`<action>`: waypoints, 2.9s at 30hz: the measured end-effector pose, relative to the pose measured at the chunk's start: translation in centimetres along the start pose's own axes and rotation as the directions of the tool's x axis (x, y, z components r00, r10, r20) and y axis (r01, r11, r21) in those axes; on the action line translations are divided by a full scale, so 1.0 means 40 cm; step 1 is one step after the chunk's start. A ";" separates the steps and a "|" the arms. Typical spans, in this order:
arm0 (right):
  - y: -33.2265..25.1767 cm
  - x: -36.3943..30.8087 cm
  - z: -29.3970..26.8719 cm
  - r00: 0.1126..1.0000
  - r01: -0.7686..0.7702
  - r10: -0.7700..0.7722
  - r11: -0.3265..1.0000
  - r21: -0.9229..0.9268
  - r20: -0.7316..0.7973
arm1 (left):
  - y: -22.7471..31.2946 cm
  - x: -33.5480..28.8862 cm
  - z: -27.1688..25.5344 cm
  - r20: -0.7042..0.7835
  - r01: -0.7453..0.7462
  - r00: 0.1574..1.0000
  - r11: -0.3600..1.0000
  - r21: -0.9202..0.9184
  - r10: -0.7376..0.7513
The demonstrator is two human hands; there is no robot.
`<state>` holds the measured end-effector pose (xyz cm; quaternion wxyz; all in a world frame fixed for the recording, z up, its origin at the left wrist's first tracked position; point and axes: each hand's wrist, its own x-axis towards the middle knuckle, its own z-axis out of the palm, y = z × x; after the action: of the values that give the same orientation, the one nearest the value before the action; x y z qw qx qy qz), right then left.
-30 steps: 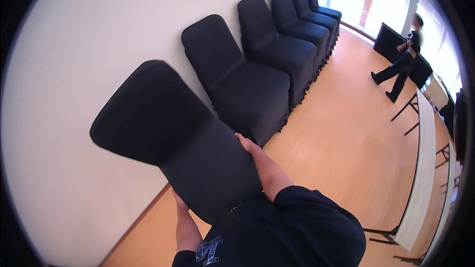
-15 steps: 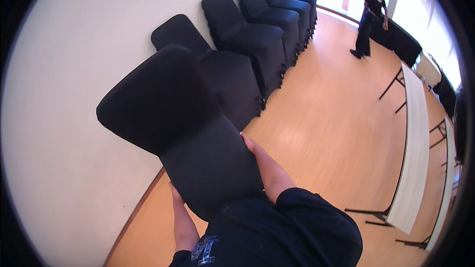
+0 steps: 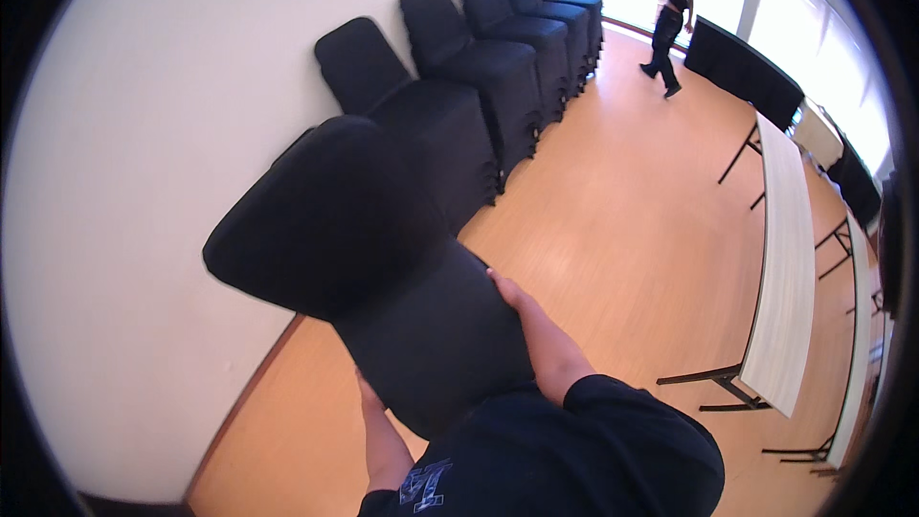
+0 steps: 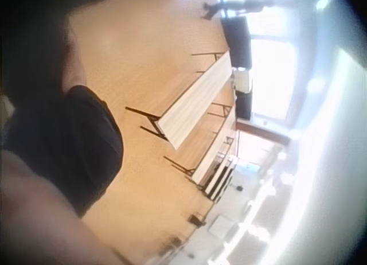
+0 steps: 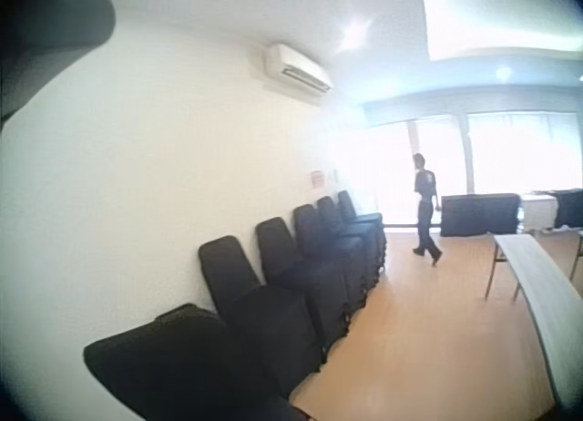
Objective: The person picks up a black chair from a stack against a wall, carries it across a room filled with tables, and places it between two tables, before returning to the stack to pick up another chair.
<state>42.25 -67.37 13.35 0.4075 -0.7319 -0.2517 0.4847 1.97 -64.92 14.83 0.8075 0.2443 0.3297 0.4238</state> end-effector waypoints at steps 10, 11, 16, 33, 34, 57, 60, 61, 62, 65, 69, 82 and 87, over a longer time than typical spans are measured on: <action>0.045 -0.265 -0.063 0.994 -0.098 0.090 0.988 -0.117 -0.069 | -0.101 -0.185 -0.004 0.055 0.013 0.998 1.000 -0.011 -0.012; 0.074 -0.273 -0.108 0.992 -0.110 0.106 0.992 -0.068 -0.062 | -0.116 -0.193 0.050 0.078 0.030 0.996 0.999 -0.013 -0.029; 0.385 -0.176 -0.413 0.973 -0.022 0.065 0.981 0.194 -0.221 | -0.256 -0.027 0.248 0.195 0.155 0.963 0.975 0.156 -0.184; 0.529 -0.585 -1.195 0.968 0.044 0.187 0.537 0.842 -0.170 | -0.874 0.294 0.994 0.216 0.344 0.781 0.694 0.633 -0.585; 0.515 -0.588 -1.222 0.963 0.044 0.205 0.518 0.854 -0.174 | -0.924 0.372 0.980 0.219 0.284 0.808 0.687 0.669 -0.547; 0.501 -0.110 -1.906 0.804 0.380 0.240 0.496 0.780 -0.544 | -1.474 1.149 1.854 0.379 0.235 0.493 0.540 0.808 -0.783; 0.477 -0.005 -1.996 0.835 0.351 0.206 0.515 0.782 -0.510 | -1.457 1.207 1.950 0.337 0.283 0.484 0.509 0.813 -0.808; 0.449 0.030 -2.025 0.828 0.369 0.199 0.510 0.777 -0.525 | -1.449 1.230 1.970 0.321 0.304 0.490 0.504 0.808 -0.810; 0.423 0.066 -2.054 0.821 0.386 0.193 0.506 0.771 -0.538 | -1.445 1.254 1.997 0.308 0.325 0.498 0.503 0.801 -0.811; 0.319 0.173 -2.131 0.866 0.332 0.166 0.514 0.791 -0.471 | -1.444 1.355 2.024 0.273 0.362 0.534 0.509 0.781 -0.800; 0.226 0.377 -2.268 0.887 0.327 0.079 0.587 0.741 -0.454 | -1.453 1.537 2.045 0.138 0.468 0.560 0.449 0.761 -0.817; -0.062 1.023 -2.805 0.977 0.042 0.119 0.709 0.704 -0.177 | -1.492 1.903 2.368 0.026 0.459 0.796 0.630 0.626 -0.605; -0.013 1.186 -2.962 0.961 0.112 0.117 0.663 0.740 -0.251 | -1.559 2.053 2.551 0.003 0.494 0.773 0.605 0.625 -0.634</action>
<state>169.77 -72.64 13.34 0.7023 -0.5602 0.0302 0.4383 144.85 -39.77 13.75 0.8132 0.4115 0.4114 -0.0098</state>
